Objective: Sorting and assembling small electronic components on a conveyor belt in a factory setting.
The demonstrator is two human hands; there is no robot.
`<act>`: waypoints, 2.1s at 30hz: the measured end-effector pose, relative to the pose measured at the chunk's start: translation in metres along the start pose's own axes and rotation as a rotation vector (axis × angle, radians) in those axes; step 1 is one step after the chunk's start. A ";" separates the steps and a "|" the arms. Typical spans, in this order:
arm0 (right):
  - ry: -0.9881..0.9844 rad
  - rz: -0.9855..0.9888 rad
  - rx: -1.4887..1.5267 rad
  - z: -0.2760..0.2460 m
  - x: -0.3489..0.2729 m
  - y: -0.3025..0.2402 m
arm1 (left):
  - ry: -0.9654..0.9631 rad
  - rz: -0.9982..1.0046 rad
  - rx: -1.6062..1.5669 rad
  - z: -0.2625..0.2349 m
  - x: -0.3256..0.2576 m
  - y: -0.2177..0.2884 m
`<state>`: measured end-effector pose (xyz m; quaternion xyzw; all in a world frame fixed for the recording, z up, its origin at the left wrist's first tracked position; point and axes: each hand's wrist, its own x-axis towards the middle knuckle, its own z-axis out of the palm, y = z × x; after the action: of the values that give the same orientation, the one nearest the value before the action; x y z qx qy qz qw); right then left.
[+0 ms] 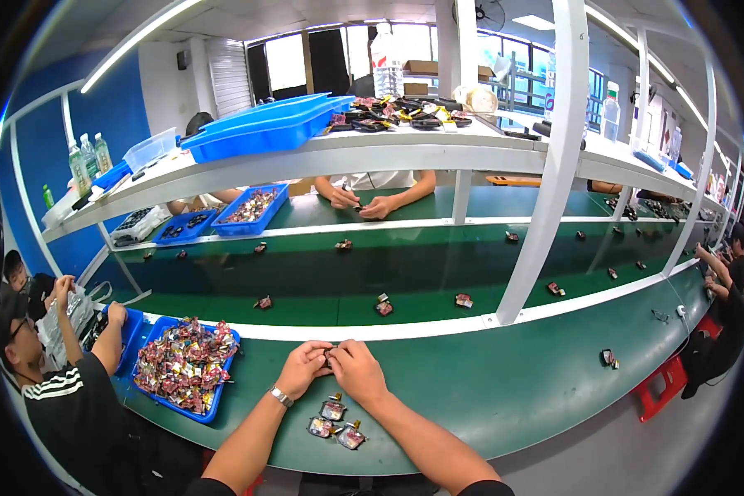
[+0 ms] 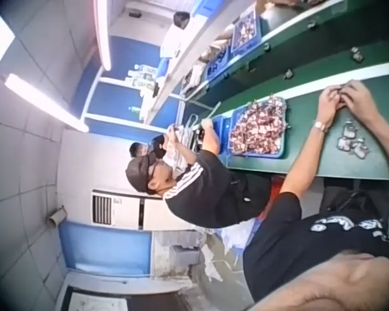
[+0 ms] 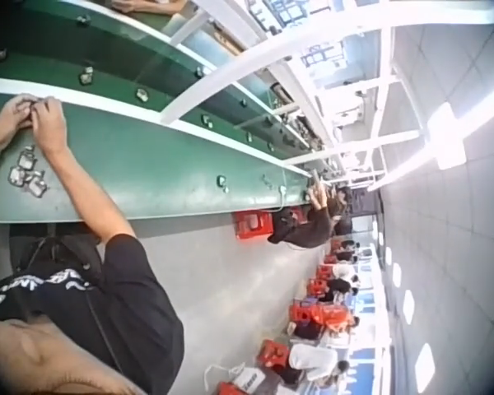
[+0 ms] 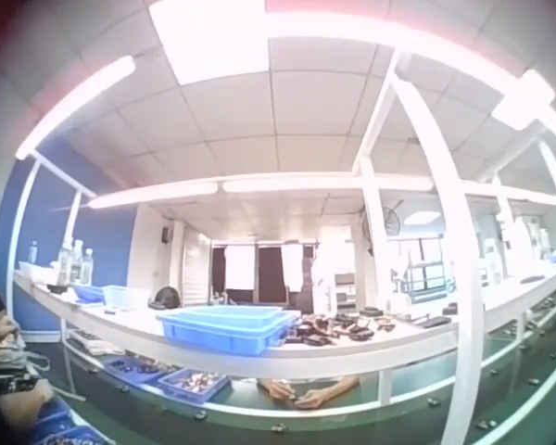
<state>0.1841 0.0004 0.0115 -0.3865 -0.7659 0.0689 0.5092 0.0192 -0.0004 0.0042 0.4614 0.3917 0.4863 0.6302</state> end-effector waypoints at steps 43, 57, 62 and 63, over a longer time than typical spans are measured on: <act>0.254 0.562 -0.621 -0.019 0.051 0.118 | 0.250 0.249 0.307 0.004 0.004 -0.019; 0.408 0.393 -0.003 -0.031 0.021 0.105 | 0.239 0.404 0.208 -0.036 0.031 -0.028; 0.173 0.253 0.300 -0.005 0.012 0.035 | 0.232 0.295 0.040 -0.049 0.021 -0.010; 0.078 0.283 0.366 0.001 0.013 0.027 | 0.292 0.220 0.007 -0.060 0.022 -0.007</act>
<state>0.1950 0.0279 0.0069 -0.3936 -0.6585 0.2626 0.5853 -0.0303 0.0318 -0.0199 0.4282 0.4276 0.6129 0.5081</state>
